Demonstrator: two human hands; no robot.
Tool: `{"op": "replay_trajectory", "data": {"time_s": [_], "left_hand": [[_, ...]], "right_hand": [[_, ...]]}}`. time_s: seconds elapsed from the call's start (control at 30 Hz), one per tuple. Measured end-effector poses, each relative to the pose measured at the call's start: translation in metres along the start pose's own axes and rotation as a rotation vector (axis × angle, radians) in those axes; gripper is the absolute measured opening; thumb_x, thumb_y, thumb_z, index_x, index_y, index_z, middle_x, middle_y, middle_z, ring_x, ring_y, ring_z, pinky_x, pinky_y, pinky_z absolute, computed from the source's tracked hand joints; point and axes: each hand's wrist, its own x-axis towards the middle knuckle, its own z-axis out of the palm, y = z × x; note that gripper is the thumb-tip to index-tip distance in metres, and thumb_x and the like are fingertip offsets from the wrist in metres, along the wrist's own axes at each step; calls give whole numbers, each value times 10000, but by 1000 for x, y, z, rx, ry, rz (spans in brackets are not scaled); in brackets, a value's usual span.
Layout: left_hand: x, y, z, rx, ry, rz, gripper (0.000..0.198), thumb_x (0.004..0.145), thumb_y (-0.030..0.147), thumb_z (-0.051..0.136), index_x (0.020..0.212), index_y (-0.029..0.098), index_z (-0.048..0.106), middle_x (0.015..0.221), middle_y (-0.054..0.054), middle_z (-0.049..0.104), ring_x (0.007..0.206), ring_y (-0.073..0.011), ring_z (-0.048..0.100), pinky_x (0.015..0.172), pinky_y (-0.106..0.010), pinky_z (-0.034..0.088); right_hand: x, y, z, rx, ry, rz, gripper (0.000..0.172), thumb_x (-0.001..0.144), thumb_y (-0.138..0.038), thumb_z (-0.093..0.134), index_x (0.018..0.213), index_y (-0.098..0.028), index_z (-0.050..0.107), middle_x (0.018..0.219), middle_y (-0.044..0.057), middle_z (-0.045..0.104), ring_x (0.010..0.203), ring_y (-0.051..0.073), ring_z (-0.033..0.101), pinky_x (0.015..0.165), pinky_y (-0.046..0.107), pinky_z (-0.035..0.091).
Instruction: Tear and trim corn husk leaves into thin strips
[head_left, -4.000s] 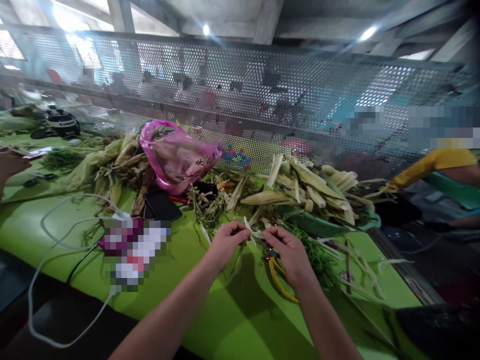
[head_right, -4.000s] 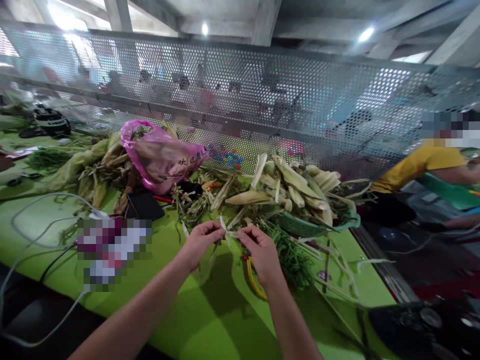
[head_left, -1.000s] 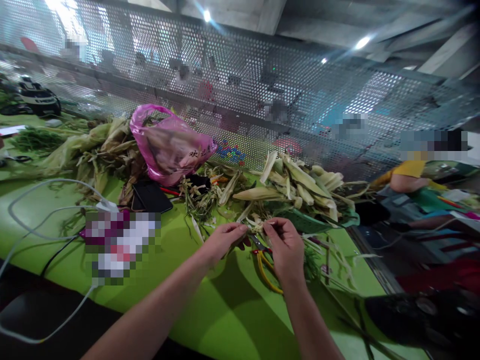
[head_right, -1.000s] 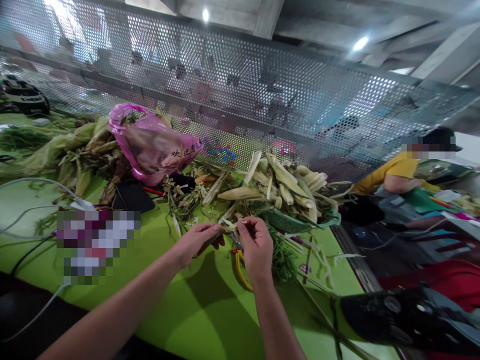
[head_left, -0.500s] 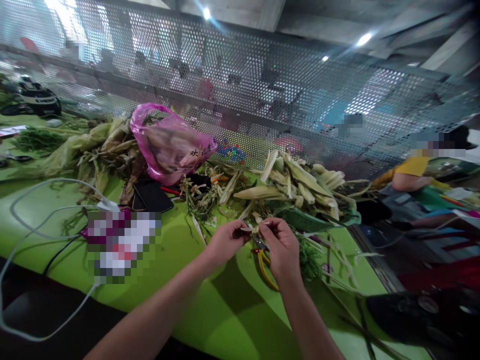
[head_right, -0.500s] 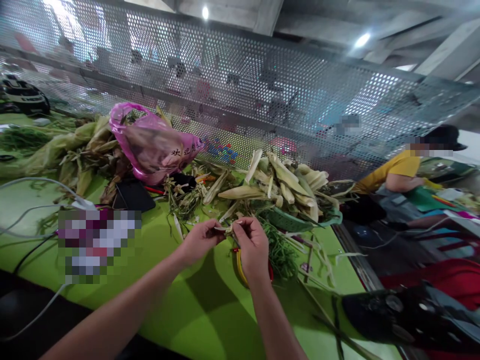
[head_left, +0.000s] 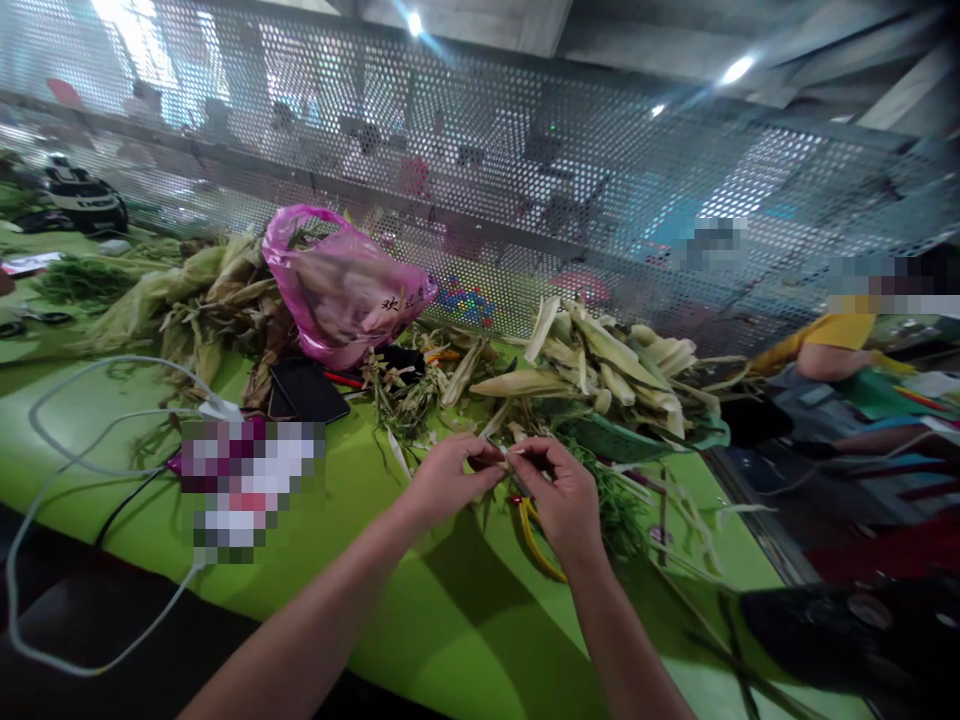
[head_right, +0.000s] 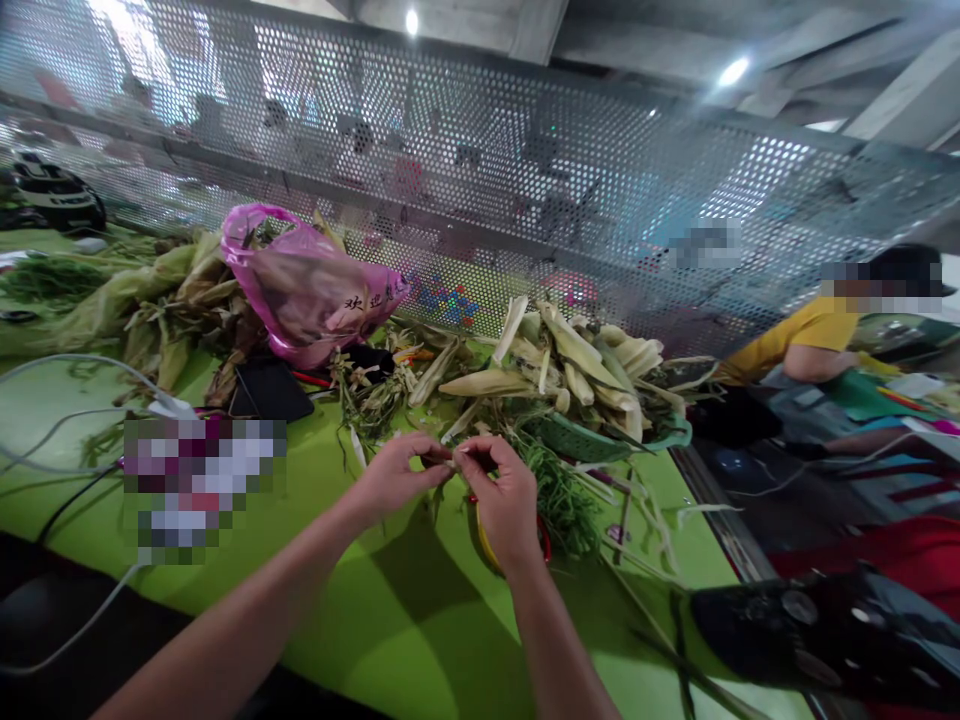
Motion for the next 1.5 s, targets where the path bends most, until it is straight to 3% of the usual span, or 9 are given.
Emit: {"op": "replay_trajectory", "data": {"time_s": [0.2, 0.37, 0.5, 0.6, 0.8, 0.9, 1.07, 1.33, 1.5], "left_hand": [[-1, 2, 2, -302, 2, -145, 156, 738, 309, 670, 762, 156, 657, 743, -21, 642, 704, -139, 555, 690, -259, 418], [3, 0, -1, -671, 261, -298, 255, 637, 342, 757, 737, 151, 621, 677, 8, 578, 646, -100, 500, 663, -238, 396], [5, 1, 1, -766, 340, -309, 311, 568, 355, 793, 693, 149, 597, 643, 18, 550, 625, -94, 483, 657, -244, 382], [7, -1, 4, -790, 340, -308, 333, 556, 369, 794, 675, 149, 574, 626, 27, 526, 611, -89, 457, 652, -253, 362], [9, -7, 1, -722, 313, -334, 273, 609, 346, 751, 664, 153, 566, 625, 32, 501, 619, -89, 424, 644, -254, 330], [7, -5, -3, -698, 249, -328, 245, 604, 315, 744, 648, 148, 570, 622, 28, 503, 618, -91, 425, 660, -259, 333], [2, 0, -9, -936, 109, -379, 307, 571, 330, 794, 687, 138, 585, 665, 4, 549, 645, -106, 498, 689, -264, 373], [4, 3, -9, -785, 237, -310, 286, 644, 374, 759, 718, 138, 616, 691, 3, 565, 655, -97, 497, 694, -253, 392], [5, -2, -6, -807, 324, -318, 280, 660, 361, 747, 668, 134, 583, 624, 21, 518, 607, -84, 469, 644, -236, 385]], "right_hand": [[0, -4, 1, 81, -10, 70, 165, 774, -341, 690, 849, -197, 663, 781, 20, 650, 721, 172, 576, 694, 287, 457], [-1, -3, 6, 324, -59, 218, 350, 807, -434, 645, 1068, -203, 618, 974, 68, 667, 818, 189, 607, 716, 297, 481], [-3, 7, 13, 154, -174, 248, 373, 727, -449, 720, 975, -189, 621, 905, 72, 675, 800, 208, 615, 719, 311, 483], [-3, 18, 16, -37, -154, 222, 370, 701, -479, 714, 930, -201, 627, 839, 62, 682, 736, 216, 614, 680, 323, 478], [0, 17, 17, -143, -149, 127, 323, 738, -498, 647, 899, -220, 679, 856, 68, 693, 745, 232, 606, 653, 319, 466], [1, 9, 14, -70, -206, 173, 308, 715, -484, 675, 850, -208, 691, 849, 67, 687, 767, 233, 593, 674, 316, 458], [1, 8, 11, 254, -305, 352, 270, 687, -416, 746, 796, -190, 645, 700, 17, 590, 615, 155, 501, 578, 270, 404], [-2, 8, 17, 220, -240, 306, 196, 781, -383, 684, 842, -206, 628, 725, -2, 569, 645, 144, 489, 596, 253, 383], [-3, 7, 21, 237, -284, 299, 211, 787, -392, 680, 826, -193, 621, 709, 0, 584, 661, 150, 512, 625, 261, 410]]}}
